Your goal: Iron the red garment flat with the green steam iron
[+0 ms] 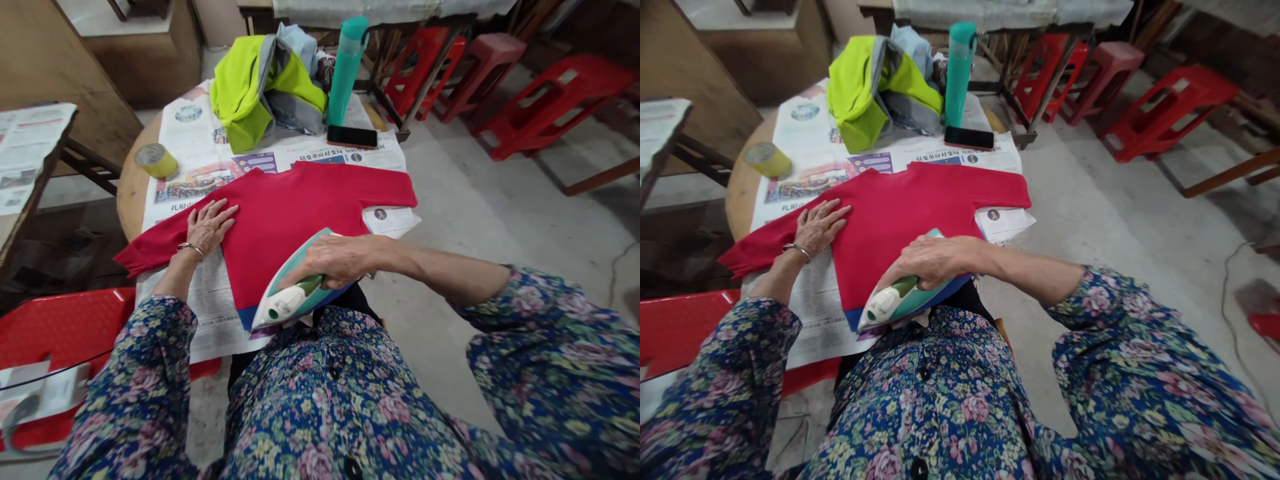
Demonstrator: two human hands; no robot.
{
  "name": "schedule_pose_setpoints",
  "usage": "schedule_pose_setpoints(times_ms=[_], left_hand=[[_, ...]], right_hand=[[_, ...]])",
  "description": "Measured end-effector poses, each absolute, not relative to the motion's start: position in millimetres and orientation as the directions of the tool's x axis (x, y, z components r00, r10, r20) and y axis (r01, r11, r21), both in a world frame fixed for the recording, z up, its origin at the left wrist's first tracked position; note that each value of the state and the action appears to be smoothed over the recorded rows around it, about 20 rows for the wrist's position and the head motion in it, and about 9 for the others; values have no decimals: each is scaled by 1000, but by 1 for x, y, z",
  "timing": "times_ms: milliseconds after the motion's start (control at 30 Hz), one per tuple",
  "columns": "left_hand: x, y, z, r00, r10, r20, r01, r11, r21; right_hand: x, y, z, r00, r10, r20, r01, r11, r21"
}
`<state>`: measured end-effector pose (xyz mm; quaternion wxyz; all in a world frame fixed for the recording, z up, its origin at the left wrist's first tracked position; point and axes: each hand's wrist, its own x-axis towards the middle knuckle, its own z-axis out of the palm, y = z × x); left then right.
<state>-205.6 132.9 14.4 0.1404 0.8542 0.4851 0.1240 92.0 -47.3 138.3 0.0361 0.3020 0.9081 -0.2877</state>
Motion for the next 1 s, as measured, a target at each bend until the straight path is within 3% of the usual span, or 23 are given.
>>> schedule_pose_setpoints(times_ms=[133,300,400,567,667,800,1000], left_hand=[[-206,133,11,496,861,108,786,-499,364],[-205,133,12,486,870,85,804,-483,347],[-205,133,14,464,883,70,823,-459,334],[-205,130,12,389,915,106,859,-402,318],[-207,130,7,326,929,177,859,-369,355],[-209,131,1,262,936,236,850,-339,402],[-212,133,-5,244,934,260,836,-338,432]], right_hand=[[134,-72,133,-690,666,-285,702,520,-486],[162,-81,129,-372,895,-247,806,180,-564],[152,-75,133,-245,928,-280,737,-9,-676],[110,-53,138,-215,888,-408,561,-230,-796],[82,-35,134,-227,893,-389,435,-264,-861],[52,-2,122,-227,934,-275,326,-193,-926],[29,47,118,-214,963,-163,431,-57,-901]])
